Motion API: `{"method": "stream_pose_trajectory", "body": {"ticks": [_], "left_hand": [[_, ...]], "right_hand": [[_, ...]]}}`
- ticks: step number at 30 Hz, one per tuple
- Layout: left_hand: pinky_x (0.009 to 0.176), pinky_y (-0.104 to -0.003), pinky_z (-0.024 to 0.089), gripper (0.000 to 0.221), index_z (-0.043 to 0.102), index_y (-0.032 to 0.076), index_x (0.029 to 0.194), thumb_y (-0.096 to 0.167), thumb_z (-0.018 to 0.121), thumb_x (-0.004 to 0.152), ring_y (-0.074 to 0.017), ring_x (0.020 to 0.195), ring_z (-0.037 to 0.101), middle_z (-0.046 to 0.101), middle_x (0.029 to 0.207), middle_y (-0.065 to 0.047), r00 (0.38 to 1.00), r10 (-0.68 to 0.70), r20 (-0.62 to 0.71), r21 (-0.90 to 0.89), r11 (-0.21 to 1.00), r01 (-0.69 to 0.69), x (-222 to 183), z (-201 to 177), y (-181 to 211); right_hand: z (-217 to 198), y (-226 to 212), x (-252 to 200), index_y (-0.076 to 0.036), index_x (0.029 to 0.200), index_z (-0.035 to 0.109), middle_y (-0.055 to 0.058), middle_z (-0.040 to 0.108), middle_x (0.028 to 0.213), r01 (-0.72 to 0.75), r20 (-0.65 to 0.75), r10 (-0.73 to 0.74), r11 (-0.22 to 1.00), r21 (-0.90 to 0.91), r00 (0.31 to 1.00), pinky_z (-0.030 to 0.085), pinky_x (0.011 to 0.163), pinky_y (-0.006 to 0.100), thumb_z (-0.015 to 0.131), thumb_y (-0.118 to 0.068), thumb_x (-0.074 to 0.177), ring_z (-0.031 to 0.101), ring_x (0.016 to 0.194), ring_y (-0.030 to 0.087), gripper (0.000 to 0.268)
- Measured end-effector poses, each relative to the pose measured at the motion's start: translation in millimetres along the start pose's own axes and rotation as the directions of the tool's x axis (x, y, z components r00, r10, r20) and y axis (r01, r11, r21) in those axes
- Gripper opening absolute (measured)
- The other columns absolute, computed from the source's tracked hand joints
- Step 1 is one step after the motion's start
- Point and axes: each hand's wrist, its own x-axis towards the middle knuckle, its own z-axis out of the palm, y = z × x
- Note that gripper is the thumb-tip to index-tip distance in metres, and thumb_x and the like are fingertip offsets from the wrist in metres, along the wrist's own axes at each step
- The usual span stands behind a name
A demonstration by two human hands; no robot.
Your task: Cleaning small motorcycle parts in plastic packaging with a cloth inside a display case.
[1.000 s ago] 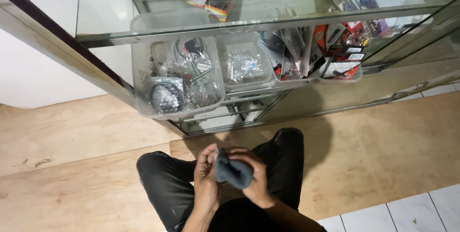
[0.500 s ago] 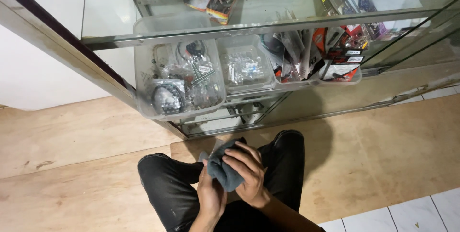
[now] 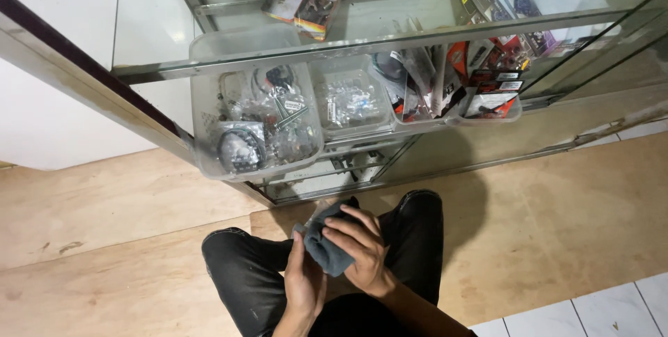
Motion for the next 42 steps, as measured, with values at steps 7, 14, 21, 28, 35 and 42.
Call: {"method": "stream_pose_trajectory", "body": {"ticks": [7, 14, 21, 28, 35, 42], "left_hand": [[0.07, -0.027, 0.046, 0.026, 0.063, 0.007, 0.112, 0.029, 0.051, 0.109, -0.0115, 0.08, 0.058, 0.067, 0.097, -0.004, 0.99, 0.081, 0.117, -0.027, 0.997, -0.079, 9, -18, -10], [0.066, -0.029, 0.042, 0.042, 0.064, 0.001, 0.113, 0.039, 0.047, 0.108, -0.0139, 0.076, 0.054, 0.065, 0.095, -0.009, 0.997, -0.017, 0.071, 0.106, 0.994, 0.009, 6, -7, -9], [0.091, -0.031, 0.048, 0.039, 0.069, -0.01, 0.133, 0.007, 0.058, 0.1, -0.0205, 0.099, 0.064, 0.074, 0.117, -0.017, 0.997, 0.07, -0.03, 0.445, 0.894, -0.049, 14, -1, -1], [0.084, -0.026, 0.053, 0.029, 0.074, 0.003, 0.121, 0.016, 0.066, 0.096, -0.0134, 0.088, 0.071, 0.083, 0.112, -0.007, 0.875, 0.335, 0.349, 0.75, 0.46, -0.475, 4, 72, 54], [0.053, -0.029, 0.057, 0.036, 0.068, -0.003, 0.122, 0.003, 0.072, 0.087, -0.0203, 0.063, 0.067, 0.073, 0.091, -0.014, 0.691, 0.259, 0.675, 0.738, -0.233, -0.634, 48, 163, 90], [0.062, -0.042, 0.056, 0.035, 0.069, -0.004, 0.116, 0.002, 0.07, 0.081, -0.0347, 0.065, 0.073, 0.078, 0.082, -0.015, 0.657, 0.136, 0.742, 0.636, -0.454, -0.624, 132, 203, 96]], "right_hand": [[-9, 4, 13, -0.003, 0.103, 0.075, 0.007, 0.073, 0.116, -0.079, -0.047, 0.082, 0.995, 0.057, 0.996, 0.048, 0.104, 0.045, 0.071, -0.015, 0.08, 0.066, 0.116, 0.032, 0.026], [-1, 22, -8, -0.008, 0.105, 0.077, 0.004, 0.075, 0.117, -0.029, -0.06, 0.032, 0.998, 0.057, 0.998, 0.05, 0.107, 0.045, 0.078, -0.019, 0.081, 0.064, 0.121, 0.029, 0.027], [-10, 28, 0, -0.002, 0.101, 0.075, 0.009, 0.074, 0.115, -0.041, -0.089, 0.049, 0.996, 0.082, 0.995, 0.05, 0.106, 0.048, 0.072, -0.014, 0.082, 0.066, 0.118, 0.037, 0.023], [-4, 75, -30, -0.005, 0.104, 0.077, 0.004, 0.074, 0.118, -0.219, -0.158, 0.221, 0.975, 0.033, 0.962, 0.049, 0.106, 0.041, 0.071, -0.004, 0.077, 0.065, 0.117, 0.026, 0.028], [9, 97, -58, -0.003, 0.103, 0.076, 0.007, 0.075, 0.118, -0.358, -0.021, 0.363, 0.927, 0.112, 0.932, 0.05, 0.099, 0.037, 0.058, 0.005, 0.066, 0.067, 0.108, 0.028, 0.042], [35, 150, -106, -0.007, 0.114, 0.075, 0.007, 0.072, 0.123, -0.132, 0.098, 0.126, 0.989, 0.061, 0.987, 0.044, 0.102, 0.04, 0.062, -0.014, 0.073, 0.066, 0.108, 0.027, 0.044]]}}
